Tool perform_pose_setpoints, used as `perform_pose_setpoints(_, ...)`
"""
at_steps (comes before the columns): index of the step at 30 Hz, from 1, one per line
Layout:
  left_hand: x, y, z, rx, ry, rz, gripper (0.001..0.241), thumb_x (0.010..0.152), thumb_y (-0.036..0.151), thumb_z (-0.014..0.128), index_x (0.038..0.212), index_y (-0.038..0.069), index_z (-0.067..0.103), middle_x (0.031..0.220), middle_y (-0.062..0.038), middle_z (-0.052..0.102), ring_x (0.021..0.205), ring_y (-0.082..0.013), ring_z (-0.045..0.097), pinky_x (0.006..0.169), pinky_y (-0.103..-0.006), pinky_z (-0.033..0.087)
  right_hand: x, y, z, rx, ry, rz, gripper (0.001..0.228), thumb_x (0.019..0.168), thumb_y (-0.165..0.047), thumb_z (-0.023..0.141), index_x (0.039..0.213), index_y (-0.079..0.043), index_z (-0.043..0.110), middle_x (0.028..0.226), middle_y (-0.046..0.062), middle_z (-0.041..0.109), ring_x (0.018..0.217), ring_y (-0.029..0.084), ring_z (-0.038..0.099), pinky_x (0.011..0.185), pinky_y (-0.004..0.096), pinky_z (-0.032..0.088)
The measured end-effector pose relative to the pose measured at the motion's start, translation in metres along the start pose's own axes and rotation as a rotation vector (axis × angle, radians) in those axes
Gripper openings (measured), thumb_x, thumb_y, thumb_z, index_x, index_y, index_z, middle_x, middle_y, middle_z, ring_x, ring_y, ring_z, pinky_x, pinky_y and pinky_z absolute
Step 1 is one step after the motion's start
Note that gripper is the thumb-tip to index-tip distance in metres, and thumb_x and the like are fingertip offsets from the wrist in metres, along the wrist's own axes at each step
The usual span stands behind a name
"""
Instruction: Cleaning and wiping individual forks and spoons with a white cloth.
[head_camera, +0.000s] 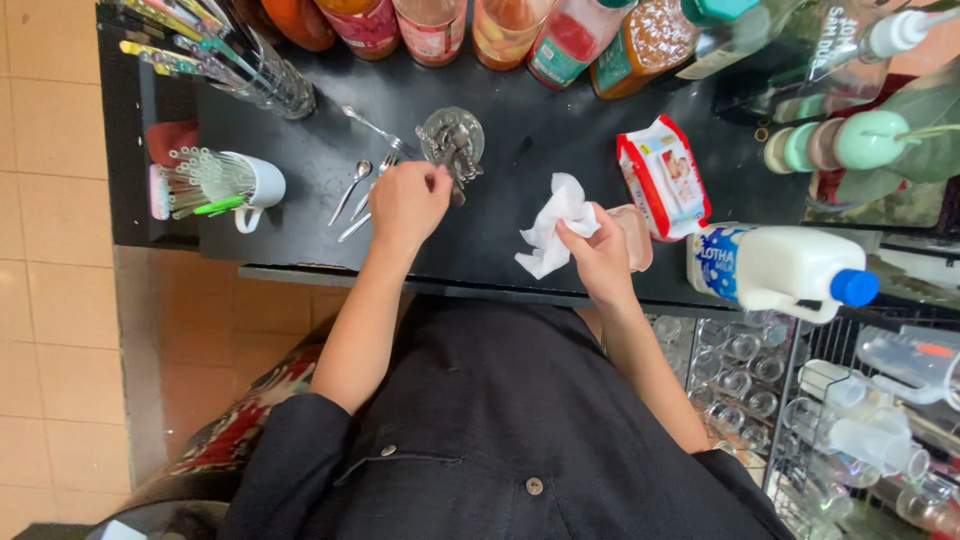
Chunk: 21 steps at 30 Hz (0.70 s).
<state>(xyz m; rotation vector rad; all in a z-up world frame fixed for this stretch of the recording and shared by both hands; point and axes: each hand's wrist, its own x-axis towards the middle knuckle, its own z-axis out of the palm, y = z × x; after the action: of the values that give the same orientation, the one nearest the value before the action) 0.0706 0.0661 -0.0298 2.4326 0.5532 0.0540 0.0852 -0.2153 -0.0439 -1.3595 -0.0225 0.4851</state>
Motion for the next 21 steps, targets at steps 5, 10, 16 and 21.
perform_pose_setpoints(5,-0.005,0.003,-0.018,0.076,0.082,-0.036,0.031,0.092,0.03,0.066,0.074,0.006,0.074,0.068,-0.016,0.069,0.066,-0.0418,0.066,0.063,-0.0509,0.051,0.015,0.009,-0.013,0.057,-0.055,0.065,0.021,0.102,-0.006,0.065,0.122,-0.003,0.062,0.111,0.002,0.071,0.1,0.008,0.066,0.084,0.025,0.051)
perform_pose_setpoints(10,-0.008,-0.001,-0.032,0.041,0.1,-0.015,0.033,0.093,0.029,0.066,0.072,0.004,0.073,0.067,-0.016,0.069,0.065,-0.0391,0.065,0.059,-0.0485,0.049,0.025,0.012,0.002,0.098,-0.12,0.072,0.024,0.103,-0.008,0.064,0.126,-0.003,0.06,0.115,0.002,0.07,0.104,0.008,0.066,0.09,0.026,0.052)
perform_pose_setpoints(16,-0.038,-0.027,-0.041,-0.76,-0.038,-0.012,0.039,0.108,0.026,0.054,0.083,0.003,0.072,0.067,-0.003,0.068,0.057,-0.007,0.055,0.053,-0.0263,0.041,0.033,0.018,0.041,0.26,0.024,-0.005,0.033,0.105,-0.012,0.062,0.136,-0.003,0.055,0.128,0.011,0.066,0.113,0.015,0.064,0.096,0.03,0.051)
perform_pose_setpoints(21,-0.085,-0.029,-0.029,-1.056,-0.369,-0.108,0.03,0.105,0.022,0.056,0.09,0.003,0.072,0.071,0.0,0.067,0.052,-0.0035,0.051,0.047,-0.02,0.04,0.024,-0.019,0.102,0.72,-0.164,-0.15,0.055,0.104,-0.03,0.058,0.149,-0.004,0.041,0.158,0.016,0.047,0.137,0.025,0.055,0.111,0.037,0.048)
